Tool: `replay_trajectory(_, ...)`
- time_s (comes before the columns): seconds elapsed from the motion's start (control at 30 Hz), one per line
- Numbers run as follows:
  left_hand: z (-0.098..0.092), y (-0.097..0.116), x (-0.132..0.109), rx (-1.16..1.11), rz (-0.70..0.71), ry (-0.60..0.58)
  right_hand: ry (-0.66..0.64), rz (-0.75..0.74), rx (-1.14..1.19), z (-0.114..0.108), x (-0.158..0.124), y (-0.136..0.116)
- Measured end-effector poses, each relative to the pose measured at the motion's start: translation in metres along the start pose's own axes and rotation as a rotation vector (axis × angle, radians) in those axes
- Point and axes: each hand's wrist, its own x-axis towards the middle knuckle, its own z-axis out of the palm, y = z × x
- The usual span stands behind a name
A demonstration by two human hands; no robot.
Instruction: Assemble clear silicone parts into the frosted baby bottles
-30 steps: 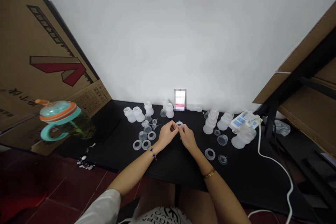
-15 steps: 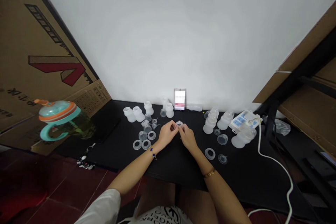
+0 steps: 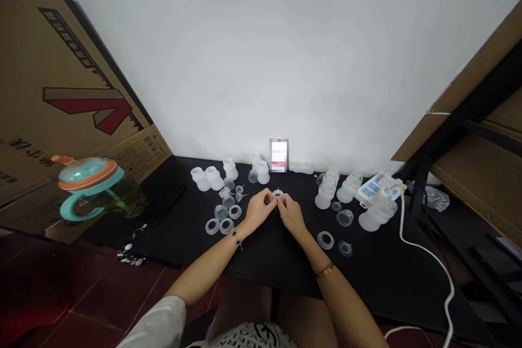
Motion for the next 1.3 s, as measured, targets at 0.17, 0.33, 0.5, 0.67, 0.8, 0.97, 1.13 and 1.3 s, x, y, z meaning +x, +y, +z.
replay_trajectory(0.17, 0.0003, -0.001, 0.0004, -0.001, -0.003, 0.001, 0.002, -0.006, -0.012, 0.0001, 0.0006, 0.001)
replay_trajectory(0.33, 0.0003, -0.0016, 0.0001, -0.004, 0.002, 0.002, 0.005, -0.008, -0.003, -0.0003, -0.0001, -0.0005)
replay_trajectory(0.5, -0.0001, -0.0011, -0.0002, -0.008, 0.008, 0.008, 0.008, 0.006, -0.021, -0.0007, -0.0003, -0.0018)
replay_trajectory(0.67, -0.001, -0.0005, -0.0005, -0.015, 0.018, 0.007, 0.009, -0.001, -0.023, -0.0011, -0.0007, -0.0024)
replay_trajectory(0.8, -0.0017, 0.0004, -0.0004, -0.012, 0.006, -0.001, 0.011, -0.006, -0.026, -0.0005, -0.0005, -0.001)
replay_trajectory(0.97, -0.0023, 0.0019, -0.0006, 0.0, -0.016, -0.011, 0.016, -0.005, -0.029, 0.0001, 0.0, 0.001)
replay_trajectory(1.13, -0.0027, 0.0022, -0.0009, 0.008, -0.01, -0.01, 0.019, -0.004, -0.032, -0.0003, 0.0, 0.0007)
replay_trajectory(1.3, -0.0022, 0.0015, -0.0003, 0.003, -0.003, -0.005, 0.018, -0.007, -0.035, -0.0002, 0.0004, 0.0011)
